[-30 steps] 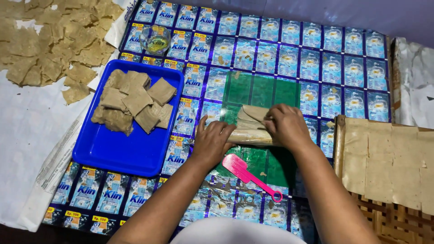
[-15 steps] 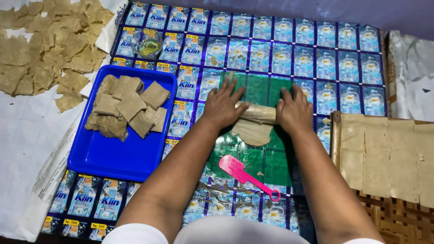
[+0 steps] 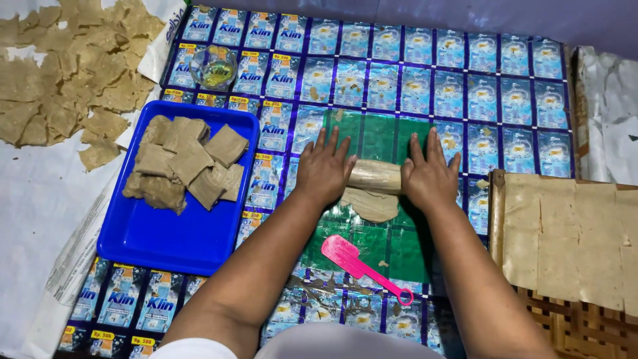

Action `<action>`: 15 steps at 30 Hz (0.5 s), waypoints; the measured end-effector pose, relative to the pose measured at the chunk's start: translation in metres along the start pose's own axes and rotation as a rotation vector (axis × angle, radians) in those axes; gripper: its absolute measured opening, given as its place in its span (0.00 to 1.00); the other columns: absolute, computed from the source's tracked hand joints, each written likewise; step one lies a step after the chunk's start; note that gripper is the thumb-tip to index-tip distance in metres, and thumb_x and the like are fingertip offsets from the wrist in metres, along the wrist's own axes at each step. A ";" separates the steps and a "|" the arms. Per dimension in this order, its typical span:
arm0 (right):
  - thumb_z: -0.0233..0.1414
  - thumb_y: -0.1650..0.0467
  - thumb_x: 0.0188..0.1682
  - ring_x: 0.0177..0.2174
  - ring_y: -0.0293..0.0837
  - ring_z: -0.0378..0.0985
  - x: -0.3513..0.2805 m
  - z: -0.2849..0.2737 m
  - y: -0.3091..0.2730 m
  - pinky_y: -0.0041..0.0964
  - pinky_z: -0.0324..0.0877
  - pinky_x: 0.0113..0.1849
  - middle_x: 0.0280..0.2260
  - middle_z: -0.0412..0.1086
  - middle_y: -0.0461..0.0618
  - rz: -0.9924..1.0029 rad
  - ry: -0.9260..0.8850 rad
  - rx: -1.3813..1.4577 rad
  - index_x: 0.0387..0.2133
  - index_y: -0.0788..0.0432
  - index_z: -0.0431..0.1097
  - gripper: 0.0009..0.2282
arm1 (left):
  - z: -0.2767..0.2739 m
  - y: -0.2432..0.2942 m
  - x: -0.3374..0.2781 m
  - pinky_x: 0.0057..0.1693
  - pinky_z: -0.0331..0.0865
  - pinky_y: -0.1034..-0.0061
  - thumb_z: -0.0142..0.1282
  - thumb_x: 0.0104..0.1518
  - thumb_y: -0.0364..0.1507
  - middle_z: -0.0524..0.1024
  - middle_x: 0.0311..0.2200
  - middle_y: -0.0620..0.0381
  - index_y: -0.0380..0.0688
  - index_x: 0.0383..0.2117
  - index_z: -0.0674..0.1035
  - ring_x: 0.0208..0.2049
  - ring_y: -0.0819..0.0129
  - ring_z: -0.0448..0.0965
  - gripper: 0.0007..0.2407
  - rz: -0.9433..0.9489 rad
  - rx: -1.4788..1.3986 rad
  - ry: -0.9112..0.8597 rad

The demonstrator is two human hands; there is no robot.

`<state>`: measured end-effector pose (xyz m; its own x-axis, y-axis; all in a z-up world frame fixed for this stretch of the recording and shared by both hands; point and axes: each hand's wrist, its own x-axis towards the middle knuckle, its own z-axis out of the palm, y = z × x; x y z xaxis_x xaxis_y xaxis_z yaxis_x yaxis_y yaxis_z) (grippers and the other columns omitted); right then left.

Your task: Flattening dough with a rolling pin, cutting it into squares with a scraper, and placing the pieces on a woven drying rack.

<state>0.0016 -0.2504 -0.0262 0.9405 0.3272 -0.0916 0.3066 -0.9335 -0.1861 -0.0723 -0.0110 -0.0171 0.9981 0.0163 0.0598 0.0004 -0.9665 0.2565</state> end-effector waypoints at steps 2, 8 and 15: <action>0.33 0.59 0.56 0.71 0.54 0.36 0.023 -0.001 0.002 0.75 0.32 0.62 0.74 0.32 0.59 0.032 -0.031 0.008 0.73 0.45 0.44 0.28 | -0.003 -0.003 0.022 0.70 0.46 0.47 0.26 0.69 0.47 0.53 0.72 0.47 0.54 0.68 0.62 0.73 0.47 0.48 0.25 -0.053 -0.004 -0.102; 0.33 0.55 0.57 0.72 0.52 0.28 0.043 -0.016 -0.006 0.76 0.26 0.62 0.74 0.27 0.56 0.076 -0.065 0.002 0.73 0.42 0.40 0.30 | -0.018 0.001 0.042 0.72 0.29 0.40 0.24 0.67 0.45 0.38 0.76 0.52 0.56 0.72 0.53 0.76 0.54 0.32 0.27 -0.180 0.009 -0.260; 0.30 0.55 0.60 0.72 0.54 0.35 -0.017 -0.006 -0.011 0.70 0.31 0.64 0.74 0.35 0.61 -0.034 0.026 -0.029 0.71 0.51 0.50 0.28 | -0.020 0.013 -0.025 0.68 0.38 0.34 0.32 0.68 0.41 0.51 0.73 0.43 0.49 0.68 0.65 0.74 0.46 0.46 0.23 -0.090 -0.022 0.003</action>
<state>-0.0167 -0.2466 -0.0170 0.9329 0.3550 -0.0605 0.3419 -0.9259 -0.1606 -0.0988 -0.0189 0.0040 0.9938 0.1040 0.0381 0.0892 -0.9554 0.2816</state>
